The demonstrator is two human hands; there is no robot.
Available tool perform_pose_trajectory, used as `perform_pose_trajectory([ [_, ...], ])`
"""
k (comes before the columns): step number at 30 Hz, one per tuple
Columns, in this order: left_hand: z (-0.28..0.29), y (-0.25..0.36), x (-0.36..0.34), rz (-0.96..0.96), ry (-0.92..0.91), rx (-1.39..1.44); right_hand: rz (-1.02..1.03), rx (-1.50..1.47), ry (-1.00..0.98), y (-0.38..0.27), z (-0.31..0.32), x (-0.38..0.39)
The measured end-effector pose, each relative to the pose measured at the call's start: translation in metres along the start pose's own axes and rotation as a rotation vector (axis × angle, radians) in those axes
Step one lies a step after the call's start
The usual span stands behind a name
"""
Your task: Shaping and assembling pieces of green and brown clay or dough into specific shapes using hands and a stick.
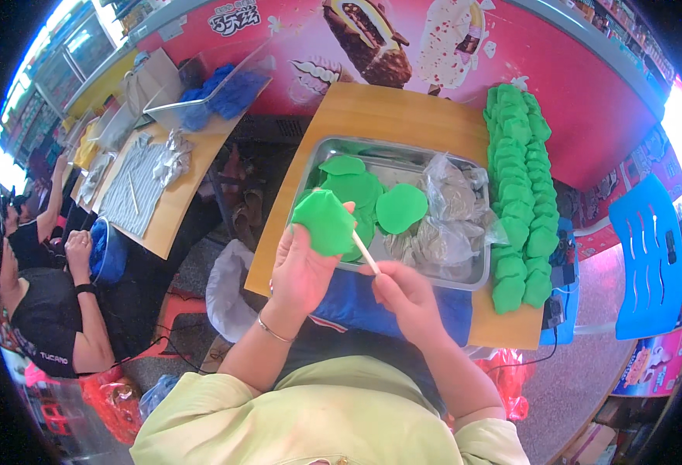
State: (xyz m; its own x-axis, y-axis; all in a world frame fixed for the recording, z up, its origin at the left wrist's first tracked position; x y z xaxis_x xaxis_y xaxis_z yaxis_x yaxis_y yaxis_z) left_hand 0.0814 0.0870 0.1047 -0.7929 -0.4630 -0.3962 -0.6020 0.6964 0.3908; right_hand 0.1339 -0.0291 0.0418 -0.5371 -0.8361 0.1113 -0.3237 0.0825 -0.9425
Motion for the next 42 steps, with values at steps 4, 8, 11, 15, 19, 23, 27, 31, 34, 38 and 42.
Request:
perform_pose_trajectory([
  [4,0.016,0.007,-0.001,0.022,0.104,-0.268,0.414,0.665,0.214,-0.046,0.008,0.005],
  [8,0.018,0.02,-0.001,-0.083,0.122,-0.478,0.516,0.852,0.198,-0.057,-0.002,0.011],
  [11,0.02,0.019,0.001,-0.105,0.172,-0.392,0.23,0.499,0.034,-0.031,0.0,0.003],
  [15,0.024,0.015,0.003,-0.083,0.196,-0.072,0.021,0.171,-0.049,-0.006,-0.002,0.001],
  [19,0.03,0.01,0.003,-0.037,0.251,-0.047,0.029,0.133,-0.014,0.0,-0.007,0.0],
  [23,0.027,0.023,0.001,-0.085,0.246,-0.347,0.327,0.674,0.09,-0.035,-0.005,0.003],
  [27,0.012,0.034,-0.003,-0.064,0.094,-0.674,0.441,1.023,0.152,-0.053,0.001,0.003],
  [31,0.017,0.017,-0.003,0.128,0.094,-0.754,0.497,0.914,0.11,-0.051,-0.004,0.006],
  [34,0.013,0.013,-0.004,0.111,0.082,-0.558,0.247,0.608,0.043,-0.028,0.003,0.0],
  [38,0.011,0.022,-0.005,0.041,0.093,-0.48,0.079,0.411,-0.042,-0.008,-0.002,-0.004],
  [42,0.007,0.027,-0.004,0.03,0.042,-0.651,0.506,0.885,0.168,-0.046,-0.006,0.005],
])
Point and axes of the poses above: each hand's wrist, its own x-axis away from the middle knuckle, its own z-axis out of the back of the hand, y = z × x, the point moved 10 cm from there along -x, towards the middle knuckle, and after that the axes turned 6 degrees about x, right-handed, at the moved point
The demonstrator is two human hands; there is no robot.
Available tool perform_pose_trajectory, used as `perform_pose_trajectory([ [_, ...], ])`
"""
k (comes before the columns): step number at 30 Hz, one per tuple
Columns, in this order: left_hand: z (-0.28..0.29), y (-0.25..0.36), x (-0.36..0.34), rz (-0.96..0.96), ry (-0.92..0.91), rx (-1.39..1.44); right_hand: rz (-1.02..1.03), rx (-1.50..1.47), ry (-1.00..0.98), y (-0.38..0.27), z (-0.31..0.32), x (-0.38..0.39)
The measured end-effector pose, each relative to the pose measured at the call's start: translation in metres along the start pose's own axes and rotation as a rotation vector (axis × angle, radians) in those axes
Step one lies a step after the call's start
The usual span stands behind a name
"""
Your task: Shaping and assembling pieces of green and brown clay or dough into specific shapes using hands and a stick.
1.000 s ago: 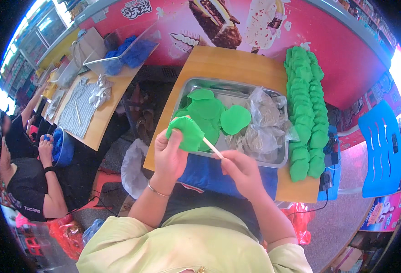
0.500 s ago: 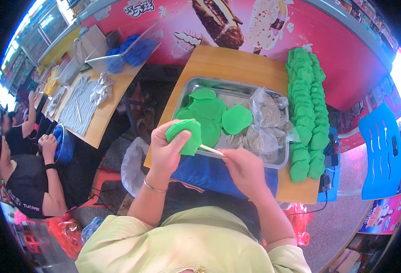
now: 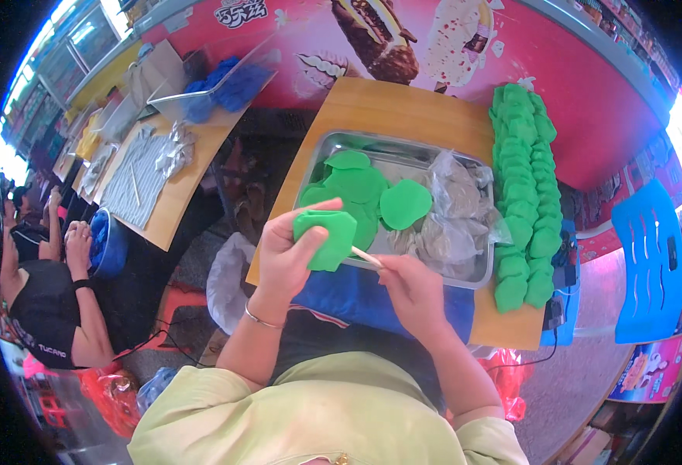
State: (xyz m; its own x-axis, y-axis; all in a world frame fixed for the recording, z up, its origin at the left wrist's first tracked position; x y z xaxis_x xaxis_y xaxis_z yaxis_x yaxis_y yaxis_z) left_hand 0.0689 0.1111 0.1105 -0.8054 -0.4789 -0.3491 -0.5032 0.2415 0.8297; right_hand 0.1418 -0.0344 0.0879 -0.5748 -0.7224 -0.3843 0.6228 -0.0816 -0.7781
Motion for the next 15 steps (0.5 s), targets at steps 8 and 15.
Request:
perform_pose_trajectory([
  [8,-0.001,-0.009,0.003,0.022,0.068,0.159,-0.48,-0.689,-0.291,0.031,-0.036,0.021],
  [15,0.005,0.009,0.002,-0.135,0.076,0.133,-0.123,-0.198,-0.018,0.011,-0.011,0.006],
])
Point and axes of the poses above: each hand's wrist, its own x-axis away from the middle knuckle, its own z-axis out of the back of the hand, y = z × x, the point moved 10 cm from there along -x, towards the middle knuckle, and after that the axes turned 6 degrees about x, right-handed, at the moved point
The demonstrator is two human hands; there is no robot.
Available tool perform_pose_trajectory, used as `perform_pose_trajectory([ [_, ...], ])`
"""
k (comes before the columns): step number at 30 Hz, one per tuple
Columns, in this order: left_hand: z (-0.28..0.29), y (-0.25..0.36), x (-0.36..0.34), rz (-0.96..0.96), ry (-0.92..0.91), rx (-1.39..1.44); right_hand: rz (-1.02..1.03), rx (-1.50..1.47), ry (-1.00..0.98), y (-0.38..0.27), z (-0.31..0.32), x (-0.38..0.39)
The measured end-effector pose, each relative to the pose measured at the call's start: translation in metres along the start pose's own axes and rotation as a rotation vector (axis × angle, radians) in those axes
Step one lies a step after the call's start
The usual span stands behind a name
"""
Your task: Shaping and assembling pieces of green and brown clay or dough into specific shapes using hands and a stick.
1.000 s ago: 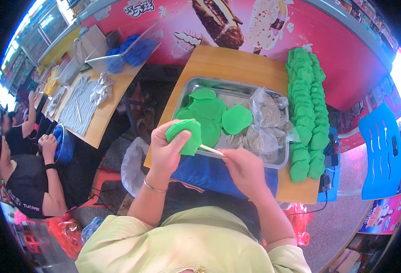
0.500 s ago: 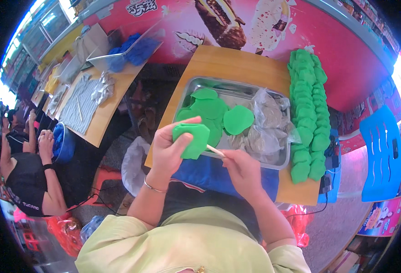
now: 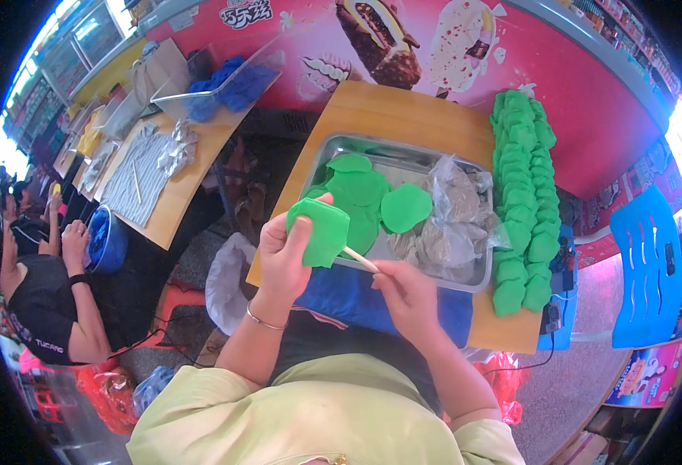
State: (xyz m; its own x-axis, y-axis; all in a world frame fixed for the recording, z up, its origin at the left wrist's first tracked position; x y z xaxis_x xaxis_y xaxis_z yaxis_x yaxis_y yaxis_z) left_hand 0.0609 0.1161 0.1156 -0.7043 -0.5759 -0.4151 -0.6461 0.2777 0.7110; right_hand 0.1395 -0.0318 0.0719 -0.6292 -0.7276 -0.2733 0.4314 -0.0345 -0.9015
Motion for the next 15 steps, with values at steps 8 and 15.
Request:
perform_pose_trajectory([
  [8,-0.009,-0.021,0.007,0.131,-0.072,-0.013,-0.155,-0.277,-0.158,0.008,-0.009,0.005],
  [15,-0.005,-0.017,0.008,0.017,0.012,0.443,-0.381,-0.625,-0.247,0.028,-0.035,0.018],
])
Point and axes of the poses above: each hand's wrist, its own x-axis away from the middle knuckle, its own z-axis out of the back of the hand, y = z × x, the point moved 10 cm from there along -x, towards the middle knuckle, and after that the axes turned 6 degrees about x, right-handed, at the moved point
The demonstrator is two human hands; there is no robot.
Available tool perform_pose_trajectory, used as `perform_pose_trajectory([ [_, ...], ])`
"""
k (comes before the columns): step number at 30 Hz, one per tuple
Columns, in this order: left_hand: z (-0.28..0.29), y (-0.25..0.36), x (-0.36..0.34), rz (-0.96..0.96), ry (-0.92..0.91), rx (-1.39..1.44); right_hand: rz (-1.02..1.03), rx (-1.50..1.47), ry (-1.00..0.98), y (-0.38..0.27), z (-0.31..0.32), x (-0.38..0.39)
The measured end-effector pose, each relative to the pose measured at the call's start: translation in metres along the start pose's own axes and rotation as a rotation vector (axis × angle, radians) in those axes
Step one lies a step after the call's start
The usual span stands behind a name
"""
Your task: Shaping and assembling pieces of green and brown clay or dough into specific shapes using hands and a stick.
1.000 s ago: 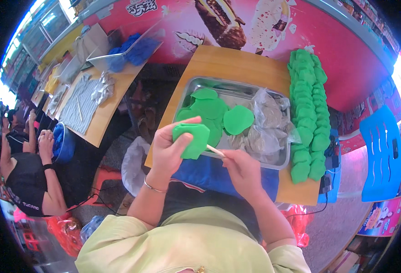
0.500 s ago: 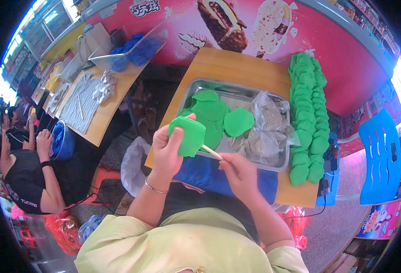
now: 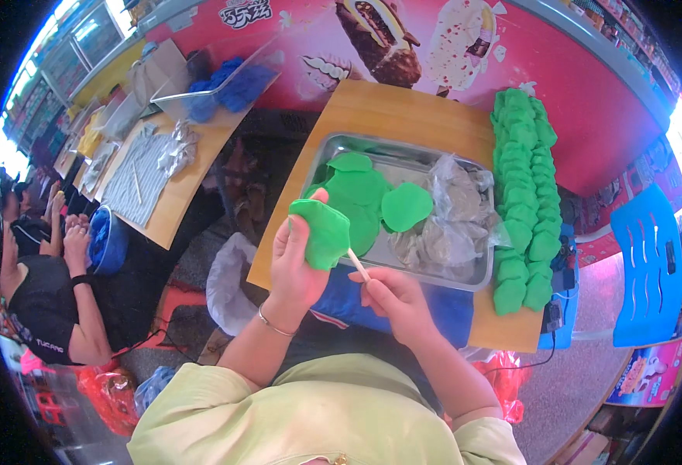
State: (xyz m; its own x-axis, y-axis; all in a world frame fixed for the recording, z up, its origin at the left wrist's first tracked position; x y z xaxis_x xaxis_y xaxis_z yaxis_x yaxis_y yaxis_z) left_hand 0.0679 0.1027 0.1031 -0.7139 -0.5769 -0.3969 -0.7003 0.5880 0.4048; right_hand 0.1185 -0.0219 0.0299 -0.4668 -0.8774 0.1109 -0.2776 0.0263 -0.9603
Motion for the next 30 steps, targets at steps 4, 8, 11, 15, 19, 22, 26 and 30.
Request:
perform_pose_trajectory([
  [4,0.008,0.001,-0.001,0.028,0.091,-0.068,-0.003,-0.104,-0.002,0.006,-0.004,-0.001],
  [8,0.003,0.006,-0.003,0.044,0.023,-0.466,0.398,0.537,0.174,-0.033,0.001,0.002],
  [11,0.0,0.005,-0.002,0.034,0.017,-0.497,0.403,0.508,0.219,-0.038,0.01,0.005],
  [15,-0.008,0.011,-0.002,-0.063,0.031,-0.332,0.192,0.244,0.175,-0.019,0.015,0.001],
  [19,0.001,0.013,-0.01,0.006,0.139,-0.259,0.021,0.086,0.085,-0.006,0.012,-0.007],
  [22,-0.033,0.011,-0.012,0.149,-0.266,-0.159,-0.053,0.029,0.014,-0.004,0.008,-0.008],
  [26,-0.011,0.013,-0.012,0.192,-0.132,-0.559,-0.117,0.217,-0.027,-0.001,0.005,-0.006],
  [30,0.001,0.021,-0.013,0.176,-0.058,-0.577,0.084,0.383,0.026,-0.021,0.007,-0.006],
])
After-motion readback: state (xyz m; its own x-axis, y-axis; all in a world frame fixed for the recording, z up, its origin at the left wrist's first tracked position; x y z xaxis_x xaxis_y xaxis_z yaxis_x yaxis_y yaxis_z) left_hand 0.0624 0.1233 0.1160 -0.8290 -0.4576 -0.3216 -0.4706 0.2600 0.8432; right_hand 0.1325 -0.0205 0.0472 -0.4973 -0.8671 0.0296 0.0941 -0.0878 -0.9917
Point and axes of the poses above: each hand's wrist, its own x-axis away from the middle knuckle, its own z-axis out of the back of the hand, y = z × x, the point moved 10 cm from there along -x, towards the middle knuckle, and after that the axes turned 6 degrees about x, right-handed, at the moved point
